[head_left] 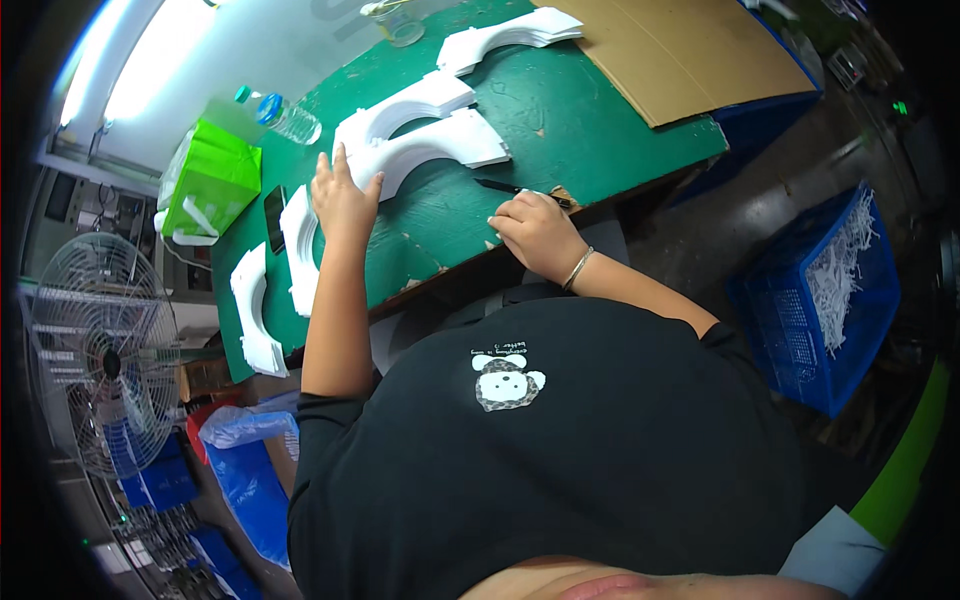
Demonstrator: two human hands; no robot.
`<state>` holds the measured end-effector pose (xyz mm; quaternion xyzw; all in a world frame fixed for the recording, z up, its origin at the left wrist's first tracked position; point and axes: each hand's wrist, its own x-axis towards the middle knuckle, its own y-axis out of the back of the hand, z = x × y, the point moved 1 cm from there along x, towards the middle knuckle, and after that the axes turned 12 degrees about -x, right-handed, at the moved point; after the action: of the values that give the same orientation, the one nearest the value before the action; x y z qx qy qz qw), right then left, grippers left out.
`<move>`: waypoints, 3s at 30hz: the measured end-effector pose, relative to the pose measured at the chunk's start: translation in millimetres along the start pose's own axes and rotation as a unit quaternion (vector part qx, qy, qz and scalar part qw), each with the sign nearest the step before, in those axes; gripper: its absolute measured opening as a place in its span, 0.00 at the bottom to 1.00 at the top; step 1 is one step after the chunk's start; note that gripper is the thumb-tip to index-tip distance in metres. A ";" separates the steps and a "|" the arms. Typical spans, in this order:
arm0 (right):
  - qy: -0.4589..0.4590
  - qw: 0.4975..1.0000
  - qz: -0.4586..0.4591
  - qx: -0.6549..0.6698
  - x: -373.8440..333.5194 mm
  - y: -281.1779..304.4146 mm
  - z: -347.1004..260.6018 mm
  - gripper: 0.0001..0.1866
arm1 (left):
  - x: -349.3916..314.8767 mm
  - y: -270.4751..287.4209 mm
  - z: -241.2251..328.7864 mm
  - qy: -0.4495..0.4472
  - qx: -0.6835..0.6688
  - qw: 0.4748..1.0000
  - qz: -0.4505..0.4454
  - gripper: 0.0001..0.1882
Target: The person cleans white curved plastic parts by wiping them with a cloth, then labels them with a marker.
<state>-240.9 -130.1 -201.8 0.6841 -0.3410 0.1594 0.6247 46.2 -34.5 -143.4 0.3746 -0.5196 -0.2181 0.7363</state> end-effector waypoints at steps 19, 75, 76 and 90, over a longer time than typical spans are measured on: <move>-0.107 0.983 -0.045 -0.145 27.1 -25.0 13.7 0.13 | 7.5 -7.6 7.9 0.141 -0.114 0.983 0.024 0.42; -0.263 0.634 -0.086 0.722 64.3 42.3 -21.4 0.15 | -107.6 113.5 23.7 -0.038 -0.199 0.945 0.258 0.21; -0.274 0.626 -0.067 0.727 62.8 38.0 -14.8 0.16 | -109.7 113.7 22.8 -0.031 -0.189 0.946 0.262 0.21; -0.407 0.755 -0.253 0.447 92.7 -43.8 43.5 0.18 | -134.6 103.2 9.8 -0.044 -0.202 0.956 0.209 0.25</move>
<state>-154.3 -197.3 -182.1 0.9472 -0.2671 -0.1638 0.0679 -19.1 122.4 -142.3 0.0910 -0.5630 -0.1765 0.8023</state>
